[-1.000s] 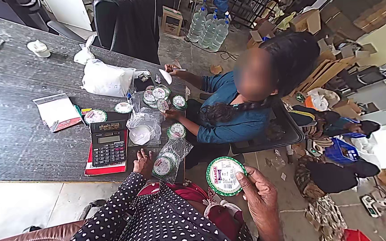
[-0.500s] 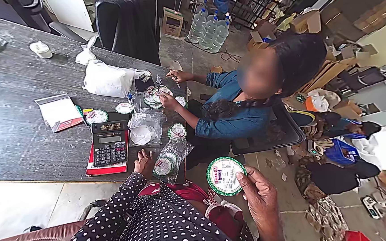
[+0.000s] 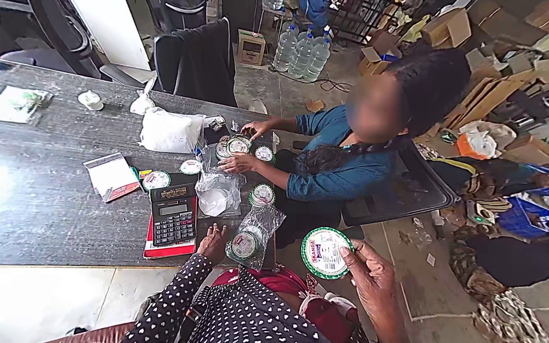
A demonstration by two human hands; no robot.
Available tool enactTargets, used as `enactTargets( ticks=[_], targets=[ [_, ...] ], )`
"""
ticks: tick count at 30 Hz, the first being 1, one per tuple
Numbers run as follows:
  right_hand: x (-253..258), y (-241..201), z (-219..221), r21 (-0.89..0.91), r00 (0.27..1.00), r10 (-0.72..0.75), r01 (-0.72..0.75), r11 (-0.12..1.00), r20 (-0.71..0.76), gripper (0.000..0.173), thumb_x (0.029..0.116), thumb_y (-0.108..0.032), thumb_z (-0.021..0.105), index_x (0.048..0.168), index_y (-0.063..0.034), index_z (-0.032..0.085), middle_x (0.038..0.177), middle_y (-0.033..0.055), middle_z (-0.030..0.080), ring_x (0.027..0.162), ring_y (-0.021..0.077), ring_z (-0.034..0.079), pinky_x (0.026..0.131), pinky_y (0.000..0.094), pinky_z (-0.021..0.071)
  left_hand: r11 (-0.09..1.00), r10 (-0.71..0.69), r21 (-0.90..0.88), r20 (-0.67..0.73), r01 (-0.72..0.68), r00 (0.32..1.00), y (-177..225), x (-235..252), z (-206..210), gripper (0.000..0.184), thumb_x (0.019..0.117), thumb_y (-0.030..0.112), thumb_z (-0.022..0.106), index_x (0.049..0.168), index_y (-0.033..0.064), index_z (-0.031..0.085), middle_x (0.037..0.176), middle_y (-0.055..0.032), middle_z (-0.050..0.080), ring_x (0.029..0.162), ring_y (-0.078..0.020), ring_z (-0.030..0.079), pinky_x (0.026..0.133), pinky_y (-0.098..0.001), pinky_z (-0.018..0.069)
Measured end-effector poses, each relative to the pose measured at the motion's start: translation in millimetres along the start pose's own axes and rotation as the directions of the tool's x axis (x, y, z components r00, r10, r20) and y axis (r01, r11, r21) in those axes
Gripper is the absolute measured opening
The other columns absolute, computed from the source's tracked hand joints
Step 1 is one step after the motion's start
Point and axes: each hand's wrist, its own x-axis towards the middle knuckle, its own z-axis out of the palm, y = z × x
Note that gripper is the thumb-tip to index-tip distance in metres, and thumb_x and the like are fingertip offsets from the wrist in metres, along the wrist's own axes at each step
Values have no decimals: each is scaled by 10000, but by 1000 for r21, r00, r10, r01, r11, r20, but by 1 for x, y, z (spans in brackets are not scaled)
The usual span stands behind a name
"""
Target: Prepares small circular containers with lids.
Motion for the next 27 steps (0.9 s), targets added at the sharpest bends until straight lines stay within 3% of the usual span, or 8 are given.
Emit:
enactTargets(
  ticks=[6,13,20,27],
  targets=[
    [3,9,8,34,999,50,-50,998,0,170,978,-58,566,1098,8,667,841,-47,722,644,-34,647,526,120,515,991,90,-101,9,-88,996,9,-22,-18,900,889,237,794,1592,-8,289,1550,-320,388,1448,-456,387,1168,-553,368],
    [6,15,13,78,998,65,-64,995,-4,153,971,-45,570,1076,12,666,826,-43,714,600,-38,625,494,116,500,975,193,-112,14,-191,981,28,-37,-29,843,916,248,771,1578,-12,319,1522,-307,436,1435,-440,415,1182,-546,351],
    [8,16,14,107,998,65,-62,992,-22,155,958,-46,577,1072,3,671,824,-58,717,610,-52,625,498,107,495,942,299,-166,30,-291,954,36,-43,-29,745,951,272,736,1540,-23,388,1427,-312,529,1351,-437,512,1158,-547,378],
    [7,15,11,129,996,82,-77,989,-34,156,955,-42,577,1070,-3,674,842,-59,715,611,-51,619,492,104,481,848,304,-382,-218,-367,927,27,-42,-32,603,937,252,748,1408,-67,546,1353,-298,604,1306,-408,569,1152,-515,400]
  ],
)
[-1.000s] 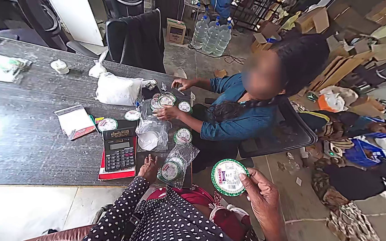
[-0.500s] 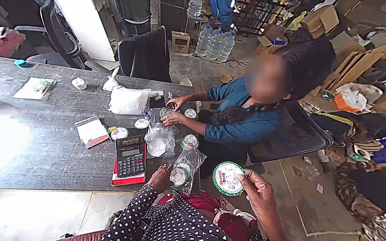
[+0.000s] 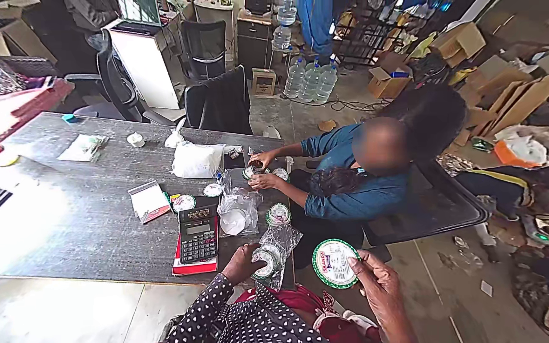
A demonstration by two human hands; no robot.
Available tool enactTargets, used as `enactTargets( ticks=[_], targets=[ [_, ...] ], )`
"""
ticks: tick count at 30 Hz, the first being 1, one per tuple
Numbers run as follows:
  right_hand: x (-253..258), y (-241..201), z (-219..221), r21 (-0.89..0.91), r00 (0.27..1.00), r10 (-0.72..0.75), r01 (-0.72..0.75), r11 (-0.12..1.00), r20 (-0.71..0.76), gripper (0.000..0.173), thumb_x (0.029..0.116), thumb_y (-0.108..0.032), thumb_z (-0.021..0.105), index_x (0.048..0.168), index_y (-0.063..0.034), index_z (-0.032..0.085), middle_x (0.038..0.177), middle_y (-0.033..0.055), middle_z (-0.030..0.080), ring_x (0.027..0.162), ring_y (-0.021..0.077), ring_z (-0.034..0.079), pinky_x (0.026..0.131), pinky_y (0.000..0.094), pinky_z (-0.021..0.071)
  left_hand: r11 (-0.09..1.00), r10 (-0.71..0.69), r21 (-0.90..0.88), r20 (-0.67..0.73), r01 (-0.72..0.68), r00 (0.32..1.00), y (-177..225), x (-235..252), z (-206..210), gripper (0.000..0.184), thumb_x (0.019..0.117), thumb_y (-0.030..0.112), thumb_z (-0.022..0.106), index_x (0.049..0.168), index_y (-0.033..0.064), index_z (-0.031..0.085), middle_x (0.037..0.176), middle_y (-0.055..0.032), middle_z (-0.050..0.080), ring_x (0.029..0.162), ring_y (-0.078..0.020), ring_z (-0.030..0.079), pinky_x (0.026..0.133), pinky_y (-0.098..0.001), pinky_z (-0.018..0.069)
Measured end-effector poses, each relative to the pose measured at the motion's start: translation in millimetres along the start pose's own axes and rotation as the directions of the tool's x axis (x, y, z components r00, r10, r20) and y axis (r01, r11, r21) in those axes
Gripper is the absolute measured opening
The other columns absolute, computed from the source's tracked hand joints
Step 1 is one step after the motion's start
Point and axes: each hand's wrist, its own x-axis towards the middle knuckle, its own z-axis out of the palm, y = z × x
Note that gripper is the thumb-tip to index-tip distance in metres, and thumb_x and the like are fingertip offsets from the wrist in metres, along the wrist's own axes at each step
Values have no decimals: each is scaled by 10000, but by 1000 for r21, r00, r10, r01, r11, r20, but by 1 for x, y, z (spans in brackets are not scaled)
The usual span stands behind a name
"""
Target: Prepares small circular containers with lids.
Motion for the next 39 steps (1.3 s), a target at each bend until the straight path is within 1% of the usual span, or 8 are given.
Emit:
enactTargets(
  ticks=[6,13,18,22,24,27,32,39],
  targets=[
    [-3,3,-5,-24,1000,-10,10,1000,-10,155,962,-68,579,1074,-13,672,802,-81,704,569,-67,588,460,97,452,988,-70,-141,-81,58,994,-4,-1,-1,568,942,220,740,1377,-94,550,1319,-296,618,1240,-392,612,1105,-490,454],
    [-8,3,-9,-36,1000,23,-23,999,-3,147,980,-67,570,1083,-27,666,793,-91,695,577,-59,591,470,105,461,874,-234,-448,-46,189,971,-10,-1,11,499,970,166,703,1376,-70,536,1232,-239,667,1045,-304,696,915,-457,571],
    [-7,1,-10,-36,999,35,-35,999,-2,139,985,-66,568,1077,-27,666,792,-88,695,584,-55,598,471,104,463,684,-298,-717,-108,134,948,-5,-2,5,352,1050,174,584,1295,-79,570,1144,-211,670,930,-242,699,829,-401,590],
    [-8,1,-10,-24,999,49,-49,998,-3,138,985,-69,575,1076,-25,670,805,-78,702,582,-47,599,470,106,464,478,-351,-870,-65,119,934,-4,1,1,434,1112,307,436,1299,-65,559,1131,-184,678,937,-238,703,847,-399,590],
    [-8,1,-11,-28,998,58,-58,998,-8,137,987,-76,576,1076,-29,670,797,-82,695,574,-47,591,469,105,459,401,-382,-907,-35,131,923,-3,4,1,483,1120,359,387,1298,-56,559,1120,-173,685,936,-240,708,847,-397,591],
    [-8,1,-12,-31,998,66,-67,997,-20,140,990,-73,568,1074,-31,672,781,-84,690,569,-45,589,463,107,454,343,-411,-928,-10,144,912,-2,7,1,539,1126,400,331,1306,-61,546,1111,-176,689,935,-243,709,856,-394,583],
    [-10,7,-14,-62,998,68,-69,996,-13,163,995,-92,578,1109,-23,673,825,-67,700,565,-36,578,454,112,441,308,-418,-942,-5,136,908,-7,9,7,536,1125,401,334,1273,-61,561,1068,-173,693,903,-255,714,834,-412,595],
    [-12,7,-12,-49,997,78,-79,996,-21,161,997,-90,575,1107,-29,675,809,-68,701,565,-32,583,454,116,447,279,-414,-952,4,130,910,-10,9,11,551,1126,416,310,1263,-53,564,1061,-177,700,914,-273,718,841,-428,595]
  ],
)
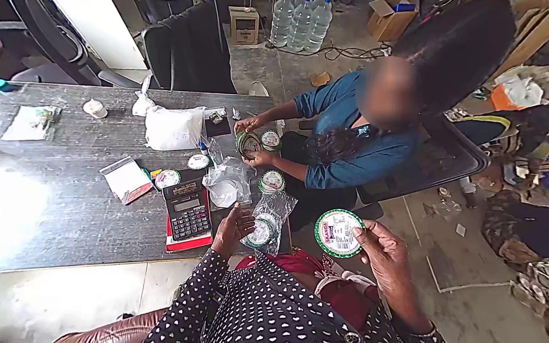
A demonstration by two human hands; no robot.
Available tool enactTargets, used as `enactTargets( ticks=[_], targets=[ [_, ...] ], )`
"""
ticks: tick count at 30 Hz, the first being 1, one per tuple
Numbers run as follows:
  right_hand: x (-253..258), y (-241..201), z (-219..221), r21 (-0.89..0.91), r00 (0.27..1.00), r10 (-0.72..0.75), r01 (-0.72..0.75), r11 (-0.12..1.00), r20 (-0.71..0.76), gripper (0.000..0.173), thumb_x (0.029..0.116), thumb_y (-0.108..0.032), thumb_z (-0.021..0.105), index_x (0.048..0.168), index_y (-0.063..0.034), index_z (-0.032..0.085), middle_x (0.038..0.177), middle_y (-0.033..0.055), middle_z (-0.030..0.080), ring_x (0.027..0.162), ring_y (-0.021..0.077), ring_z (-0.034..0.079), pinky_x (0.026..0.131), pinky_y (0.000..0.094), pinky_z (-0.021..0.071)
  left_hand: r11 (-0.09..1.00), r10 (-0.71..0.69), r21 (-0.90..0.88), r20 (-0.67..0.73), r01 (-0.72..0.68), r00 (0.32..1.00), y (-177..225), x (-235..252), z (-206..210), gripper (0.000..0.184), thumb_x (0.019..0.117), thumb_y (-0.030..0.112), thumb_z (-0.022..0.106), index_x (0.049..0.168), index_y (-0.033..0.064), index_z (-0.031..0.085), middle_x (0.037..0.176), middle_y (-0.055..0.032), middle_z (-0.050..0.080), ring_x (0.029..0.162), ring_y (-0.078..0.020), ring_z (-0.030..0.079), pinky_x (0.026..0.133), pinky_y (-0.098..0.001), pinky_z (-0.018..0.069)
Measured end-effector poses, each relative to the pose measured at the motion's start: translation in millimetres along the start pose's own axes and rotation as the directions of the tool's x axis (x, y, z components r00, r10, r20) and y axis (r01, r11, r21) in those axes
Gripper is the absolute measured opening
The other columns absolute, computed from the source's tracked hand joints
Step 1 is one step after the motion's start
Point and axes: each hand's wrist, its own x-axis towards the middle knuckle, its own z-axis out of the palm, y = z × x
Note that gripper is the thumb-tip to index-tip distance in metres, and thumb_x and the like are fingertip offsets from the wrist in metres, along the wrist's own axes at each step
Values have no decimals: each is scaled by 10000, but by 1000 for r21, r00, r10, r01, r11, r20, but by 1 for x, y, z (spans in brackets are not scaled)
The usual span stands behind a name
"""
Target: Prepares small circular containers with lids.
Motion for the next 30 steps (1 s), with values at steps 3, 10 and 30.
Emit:
enactTargets(
  ticks=[3,10,30],
  targets=[
    [-2,-1,2,-1,1000,2,-2,1000,6,153,997,-89,580,1103,-28,673,816,-74,700,572,-42,584,457,108,446,1000,-9,-26,-5,9,1000,-1,0,0,567,1124,434,295,1260,-47,562,1056,-175,701,910,-276,720,844,-438,596],
    [-8,13,7,-18,995,102,-102,995,-2,161,989,-100,595,1108,-39,684,835,-61,721,591,-31,608,475,120,472,996,-56,-63,1,56,998,-9,1,2,597,1124,455,253,1239,-45,557,1045,-179,707,902,-286,726,832,-439,602],
    [-22,39,7,27,953,278,-277,960,-122,153,957,-61,592,1075,-34,686,815,-74,712,536,-48,570,448,107,458,989,-143,63,162,135,976,-4,26,43,514,1133,366,293,1312,-58,522,1115,-169,700,985,-268,720,901,-430,591]
  ],
)
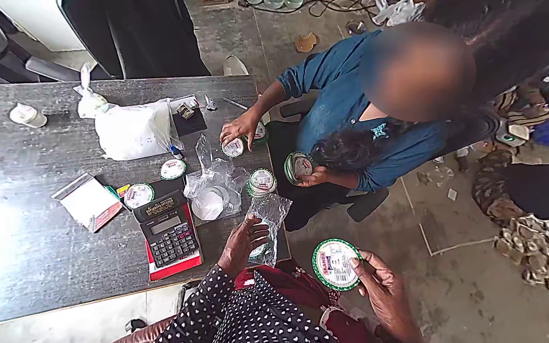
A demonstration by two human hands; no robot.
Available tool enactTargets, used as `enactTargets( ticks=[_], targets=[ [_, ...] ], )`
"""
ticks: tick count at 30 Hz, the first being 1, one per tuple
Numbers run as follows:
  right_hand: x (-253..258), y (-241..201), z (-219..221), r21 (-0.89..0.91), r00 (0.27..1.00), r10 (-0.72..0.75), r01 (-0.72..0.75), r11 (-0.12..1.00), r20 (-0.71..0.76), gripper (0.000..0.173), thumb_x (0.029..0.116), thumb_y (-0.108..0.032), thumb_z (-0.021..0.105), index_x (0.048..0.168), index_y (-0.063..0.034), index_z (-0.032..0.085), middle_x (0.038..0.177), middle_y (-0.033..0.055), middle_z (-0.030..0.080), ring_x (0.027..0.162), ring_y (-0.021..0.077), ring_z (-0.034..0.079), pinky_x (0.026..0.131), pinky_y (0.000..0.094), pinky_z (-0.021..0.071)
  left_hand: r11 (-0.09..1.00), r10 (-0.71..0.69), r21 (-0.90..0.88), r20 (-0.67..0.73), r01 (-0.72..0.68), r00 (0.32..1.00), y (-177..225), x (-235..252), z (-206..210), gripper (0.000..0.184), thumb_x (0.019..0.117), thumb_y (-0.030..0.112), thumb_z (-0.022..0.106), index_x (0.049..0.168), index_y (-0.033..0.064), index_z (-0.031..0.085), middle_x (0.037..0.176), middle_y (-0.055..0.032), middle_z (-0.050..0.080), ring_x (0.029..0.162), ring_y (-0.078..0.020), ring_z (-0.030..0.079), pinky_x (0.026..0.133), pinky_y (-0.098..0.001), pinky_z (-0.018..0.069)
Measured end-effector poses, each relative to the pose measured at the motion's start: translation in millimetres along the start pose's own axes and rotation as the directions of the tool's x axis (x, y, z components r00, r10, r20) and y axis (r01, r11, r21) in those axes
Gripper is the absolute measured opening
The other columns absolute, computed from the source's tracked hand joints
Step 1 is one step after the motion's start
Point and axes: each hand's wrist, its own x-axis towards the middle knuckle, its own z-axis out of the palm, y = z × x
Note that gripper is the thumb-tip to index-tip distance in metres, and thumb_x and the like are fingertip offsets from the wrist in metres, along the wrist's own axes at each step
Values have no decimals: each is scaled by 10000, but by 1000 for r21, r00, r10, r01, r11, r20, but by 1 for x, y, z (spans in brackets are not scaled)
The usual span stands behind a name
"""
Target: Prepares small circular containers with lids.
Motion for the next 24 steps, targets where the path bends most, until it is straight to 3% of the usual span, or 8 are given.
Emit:
enactTargets(
  ticks=[24],
  targets=[
    [6,-21,-5,-5,992,-115,115,993,59,165,967,-67,592,1100,-32,682,809,-60,714,555,-30,589,457,117,465,999,15,-41,-1,-15,1000,-8,-6,9,448,1124,327,377,1282,-57,546,1090,-189,706,945,-282,728,862,-440,605]
  ],
)
